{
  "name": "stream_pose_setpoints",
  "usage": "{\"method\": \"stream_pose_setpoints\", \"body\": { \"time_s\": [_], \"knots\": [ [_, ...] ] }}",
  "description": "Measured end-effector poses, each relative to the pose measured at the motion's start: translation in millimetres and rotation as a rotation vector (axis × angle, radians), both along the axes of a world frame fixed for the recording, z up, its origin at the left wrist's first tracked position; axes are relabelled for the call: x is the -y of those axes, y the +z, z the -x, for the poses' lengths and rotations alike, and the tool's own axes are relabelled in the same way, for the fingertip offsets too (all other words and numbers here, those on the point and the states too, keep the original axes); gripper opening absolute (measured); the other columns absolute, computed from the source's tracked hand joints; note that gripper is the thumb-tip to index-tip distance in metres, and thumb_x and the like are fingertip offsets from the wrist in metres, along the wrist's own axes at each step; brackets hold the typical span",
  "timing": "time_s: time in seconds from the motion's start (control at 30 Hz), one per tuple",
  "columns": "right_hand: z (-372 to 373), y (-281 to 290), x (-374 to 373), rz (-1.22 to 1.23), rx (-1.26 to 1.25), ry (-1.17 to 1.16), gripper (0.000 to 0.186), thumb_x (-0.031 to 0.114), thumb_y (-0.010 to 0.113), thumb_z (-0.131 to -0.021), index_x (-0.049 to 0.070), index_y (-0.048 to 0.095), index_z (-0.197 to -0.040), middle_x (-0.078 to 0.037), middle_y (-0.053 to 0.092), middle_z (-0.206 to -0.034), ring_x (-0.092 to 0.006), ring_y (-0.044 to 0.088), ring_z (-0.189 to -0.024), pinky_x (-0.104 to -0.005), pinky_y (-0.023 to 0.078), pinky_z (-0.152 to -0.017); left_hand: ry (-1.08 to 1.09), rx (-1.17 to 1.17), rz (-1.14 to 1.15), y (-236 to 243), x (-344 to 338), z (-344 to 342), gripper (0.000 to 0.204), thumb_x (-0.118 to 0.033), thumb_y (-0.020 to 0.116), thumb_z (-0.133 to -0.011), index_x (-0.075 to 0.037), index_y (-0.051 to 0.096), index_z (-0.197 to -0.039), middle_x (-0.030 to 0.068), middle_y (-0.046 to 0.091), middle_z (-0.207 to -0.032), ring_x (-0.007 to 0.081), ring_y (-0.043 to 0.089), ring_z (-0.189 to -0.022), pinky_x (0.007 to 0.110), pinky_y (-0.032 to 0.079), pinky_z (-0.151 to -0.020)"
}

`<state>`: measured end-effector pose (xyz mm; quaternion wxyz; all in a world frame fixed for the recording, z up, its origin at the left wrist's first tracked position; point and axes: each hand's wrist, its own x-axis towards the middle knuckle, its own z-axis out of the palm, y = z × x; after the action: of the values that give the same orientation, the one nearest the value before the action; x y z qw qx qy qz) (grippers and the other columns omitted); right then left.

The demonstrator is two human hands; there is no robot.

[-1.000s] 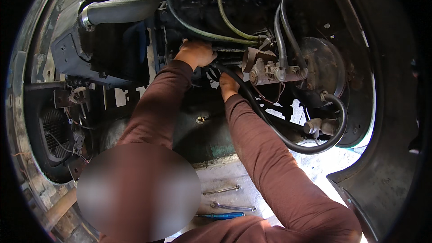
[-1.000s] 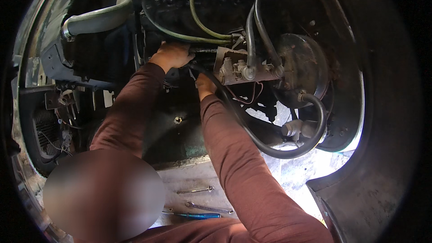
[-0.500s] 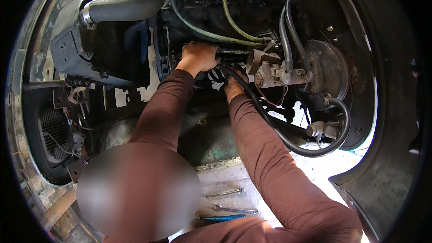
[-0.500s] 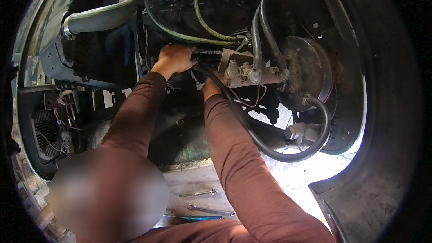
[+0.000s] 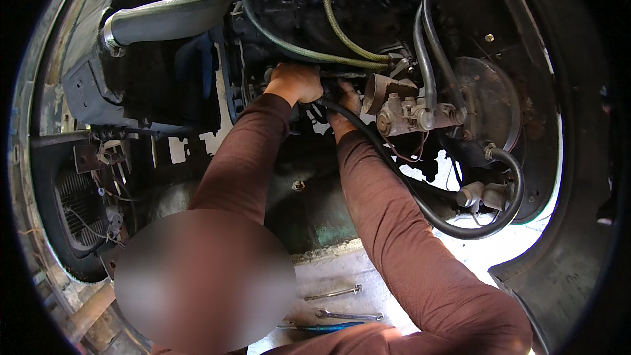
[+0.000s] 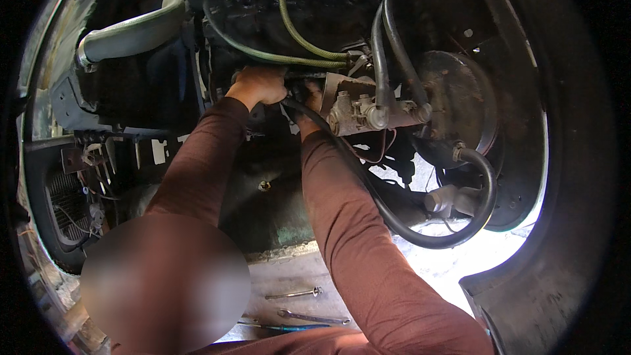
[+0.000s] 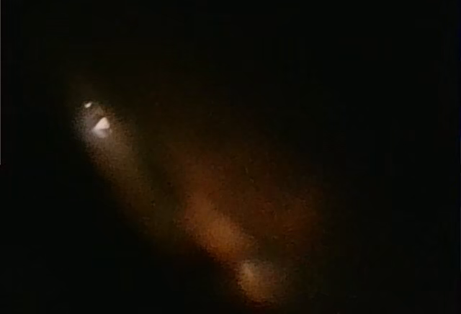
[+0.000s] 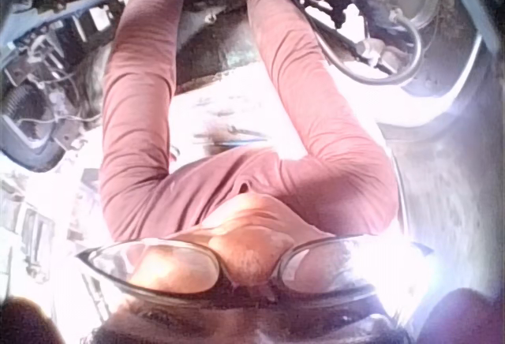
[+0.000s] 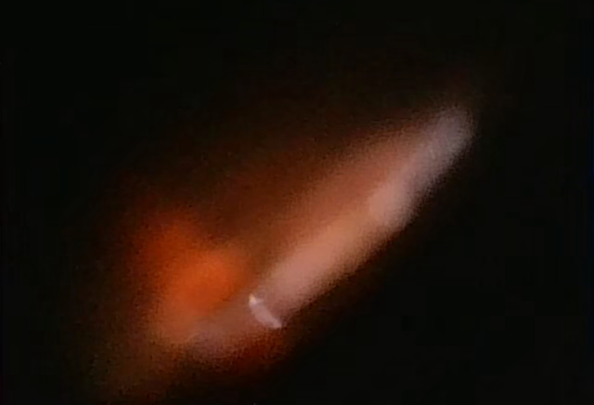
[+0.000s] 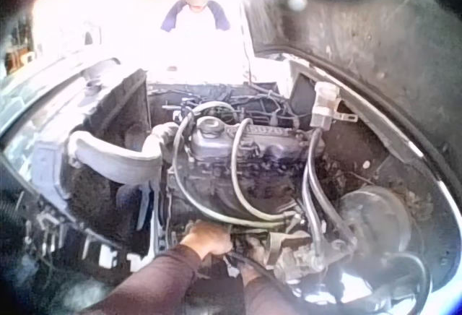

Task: The person works on a vehicle engine with the hood open, using a wrench and screwdriver to adjust components. They briefly walk to a tool table to retrieve a small part, then return to the engine to continue the repair.

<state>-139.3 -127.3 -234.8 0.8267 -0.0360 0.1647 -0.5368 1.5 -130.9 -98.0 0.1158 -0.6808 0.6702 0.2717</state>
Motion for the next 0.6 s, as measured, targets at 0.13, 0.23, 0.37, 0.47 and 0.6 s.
{"method": "stream_pose_setpoints", "body": {
  "time_s": [0.13, 0.23, 0.37, 0.47, 0.6],
  "knots": [
    [-16, 20, -2, -0.089, -0.550, -0.122, 0.035, 0.001, 0.068, -0.085, -0.003, 0.064, -0.119, -0.014, 0.070, -0.112, -0.0284, 0.068, -0.105, -0.0397, 0.053, -0.097, 0.005, -0.037, 0.084, -1, -3, 0, 0.051, -0.026, 0.057, -0.086, -0.010, 0.065, -0.133, 0.0185, 0.066, -0.135, 0.0372, 0.063, -0.124, 0.048, 0.051, -0.103],
    [-23, 9, -8, 0.011, -0.545, -0.120, 0.039, -0.001, 0.068, -0.083, -0.004, 0.064, -0.121, -0.015, 0.070, -0.115, -0.0262, 0.068, -0.105, -0.0359, 0.054, -0.096, 0.034, -0.029, 0.068, 0, -7, -8, 0.047, -0.026, 0.056, -0.086, -0.009, 0.068, -0.129, 0.0178, 0.067, -0.133, 0.0364, 0.064, -0.123, 0.046, 0.051, -0.102],
    [12, -98, 36, 0.642, -1.475, -0.219, 0.044, 0.005, 0.069, -0.088, -0.001, 0.059, -0.131, -0.016, 0.065, -0.130, -0.0286, 0.060, -0.121, -0.0402, 0.046, -0.107, 0.027, -0.103, 0.054, 20, 1, 13, 0.046, -0.025, 0.055, -0.088, -0.008, 0.069, -0.128, 0.0182, 0.066, -0.134, 0.0367, 0.064, -0.123, 0.046, 0.051, -0.103],
    [-1, -112, 40, 0.752, -1.505, -0.248, 0.039, 0.006, 0.070, -0.084, -0.005, 0.062, -0.121, -0.016, 0.068, -0.121, -0.0245, 0.066, -0.110, -0.0349, 0.050, -0.098, 0.106, -0.149, -0.029, 13, 2, -1, 0.056, -0.026, 0.055, -0.088, -0.013, 0.057, -0.143, 0.0190, 0.060, -0.142, 0.0412, 0.056, -0.132, 0.054, 0.044, -0.111],
    [-2, -97, 34, 0.624, -1.230, -0.090, 0.048, 0.003, 0.069, -0.085, -0.003, 0.055, -0.131, -0.017, 0.063, -0.132, -0.0281, 0.060, -0.122, -0.0357, 0.043, -0.107, 0.084, -0.066, 0.019, 6, 0, -1, 0.043, -0.028, 0.053, -0.091, -0.009, 0.071, -0.126, 0.0174, 0.068, -0.132, 0.0362, 0.065, -0.122, 0.045, 0.051, -0.102]
  ]
}}
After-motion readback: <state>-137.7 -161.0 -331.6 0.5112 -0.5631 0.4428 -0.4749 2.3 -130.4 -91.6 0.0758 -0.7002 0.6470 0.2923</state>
